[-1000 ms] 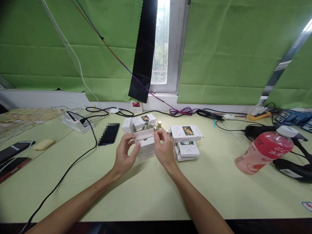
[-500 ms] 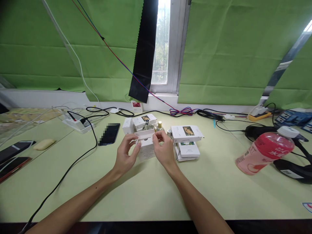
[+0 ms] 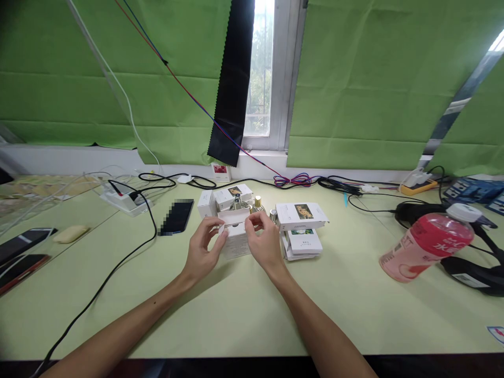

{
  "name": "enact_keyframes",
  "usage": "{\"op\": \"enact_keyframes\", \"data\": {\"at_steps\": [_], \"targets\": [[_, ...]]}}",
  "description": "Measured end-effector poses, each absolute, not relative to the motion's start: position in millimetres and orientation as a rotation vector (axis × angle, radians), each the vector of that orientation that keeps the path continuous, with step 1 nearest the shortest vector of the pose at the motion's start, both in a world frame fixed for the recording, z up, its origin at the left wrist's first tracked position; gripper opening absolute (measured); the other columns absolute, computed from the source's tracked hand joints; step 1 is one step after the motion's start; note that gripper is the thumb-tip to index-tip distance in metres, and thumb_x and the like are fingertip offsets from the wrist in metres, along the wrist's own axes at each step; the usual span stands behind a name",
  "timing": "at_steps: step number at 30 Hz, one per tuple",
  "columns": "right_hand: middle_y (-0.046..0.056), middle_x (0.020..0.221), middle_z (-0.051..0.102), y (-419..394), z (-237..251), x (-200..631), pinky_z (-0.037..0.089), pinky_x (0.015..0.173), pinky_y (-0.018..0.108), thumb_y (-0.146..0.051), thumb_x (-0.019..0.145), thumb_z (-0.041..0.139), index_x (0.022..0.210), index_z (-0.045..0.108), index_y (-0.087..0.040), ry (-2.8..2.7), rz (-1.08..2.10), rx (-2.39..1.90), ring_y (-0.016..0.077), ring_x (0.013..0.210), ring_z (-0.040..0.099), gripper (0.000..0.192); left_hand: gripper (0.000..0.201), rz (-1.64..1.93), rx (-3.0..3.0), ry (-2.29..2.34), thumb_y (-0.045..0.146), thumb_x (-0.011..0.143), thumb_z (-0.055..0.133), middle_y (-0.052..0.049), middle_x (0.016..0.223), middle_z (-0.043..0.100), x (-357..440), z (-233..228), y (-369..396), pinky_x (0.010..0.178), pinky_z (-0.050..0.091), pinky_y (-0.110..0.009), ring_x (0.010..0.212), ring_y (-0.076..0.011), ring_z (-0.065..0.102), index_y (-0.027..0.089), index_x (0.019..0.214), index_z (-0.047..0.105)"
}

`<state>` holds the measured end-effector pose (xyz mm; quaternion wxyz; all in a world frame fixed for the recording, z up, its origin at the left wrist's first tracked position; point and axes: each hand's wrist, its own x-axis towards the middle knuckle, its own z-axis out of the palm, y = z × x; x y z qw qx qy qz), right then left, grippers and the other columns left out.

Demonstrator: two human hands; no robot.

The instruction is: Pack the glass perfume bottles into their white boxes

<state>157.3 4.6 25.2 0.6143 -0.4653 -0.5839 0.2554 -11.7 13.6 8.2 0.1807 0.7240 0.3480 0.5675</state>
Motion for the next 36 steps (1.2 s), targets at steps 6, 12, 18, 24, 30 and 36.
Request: {"op": "enact_keyframes", "data": {"at_steps": [6, 12, 18, 24, 30, 36], "targets": [[0.001, 0.083, 0.068, 4.7, 24.9, 157.3, 0.053, 0.077, 0.032, -0.036, 0.091, 0.059, 0.084, 0.061, -0.023, -1.346, 0.590, -1.075, 0.0186, 0.081, 0.065, 0.015, 0.014, 1.593, 2.078, 0.988, 0.030, 0.096, 0.059, -0.006, 0.105, 0.062, -10.8, 9.7, 13.0, 0.085, 0.057, -0.031, 0.100, -0.0179, 0.063, 0.024, 0.108, 0.059], [0.001, 0.082, 0.067, 4.0, 25.9, 157.0, 0.052, 0.077, 0.032, -0.035, 0.090, 0.060, 0.084, 0.061, -0.022, -1.340, 0.595, -1.077, 0.0182, 0.081, 0.065, 0.014, 0.014, 1.596, 2.071, 0.950, 0.031, 0.100, 0.053, -0.006, 0.103, 0.063, -12.4, 10.9, 12.8, 0.084, 0.056, -0.031, 0.098, -0.0184, 0.062, 0.023, 0.107, 0.061], [0.001, 0.085, 0.066, 4.4, 25.7, 156.8, 0.052, 0.077, 0.031, -0.034, 0.090, 0.061, 0.087, 0.059, -0.022, -1.327, 0.589, -1.085, 0.0176, 0.082, 0.065, 0.012, 0.017, 1.610, 2.065, 0.950, 0.030, 0.102, 0.047, -0.007, 0.101, 0.063, -12.4, 12.9, 13.1, 0.082, 0.055, -0.032, 0.097, -0.0191, 0.062, 0.023, 0.106, 0.062], [0.003, 0.089, 0.069, 7.2, 21.1, 156.4, 0.055, 0.076, 0.032, -0.036, 0.088, 0.065, 0.100, 0.055, -0.023, -1.271, 0.591, -1.088, 0.0191, 0.086, 0.068, 0.020, 0.015, 1.614, 2.060, 0.961, 0.030, 0.101, 0.050, -0.007, 0.102, 0.064, -12.0, 11.2, 13.9, 0.084, 0.057, -0.032, 0.099, -0.0192, 0.063, 0.023, 0.105, 0.062], [0.004, 0.093, 0.072, 5.9, 20.6, 156.5, 0.056, 0.079, 0.034, -0.036, 0.089, 0.063, 0.115, 0.054, -0.023, -1.273, 0.613, -1.093, 0.0202, 0.087, 0.070, 0.030, 0.022, 1.637, 1.969, 0.961, 0.029, 0.098, 0.053, -0.008, 0.113, 0.064, -11.1, 7.0, 15.1, 0.089, 0.058, -0.035, 0.106, -0.0193, 0.066, 0.025, 0.120, 0.055], [0.005, 0.096, 0.073, 4.3, 23.5, 157.1, 0.056, 0.082, 0.035, -0.035, 0.091, 0.062, 0.115, 0.061, -0.024, -1.314, 0.602, -1.088, 0.0207, 0.092, 0.070, 0.026, 0.031, 1.672, 1.888, 0.940, 0.026, 0.096, 0.056, -0.007, 0.112, 0.064, -9.0, 7.9, 14.3, 0.088, 0.058, -0.035, 0.105, -0.0180, 0.066, 0.028, 0.125, 0.047]]}}
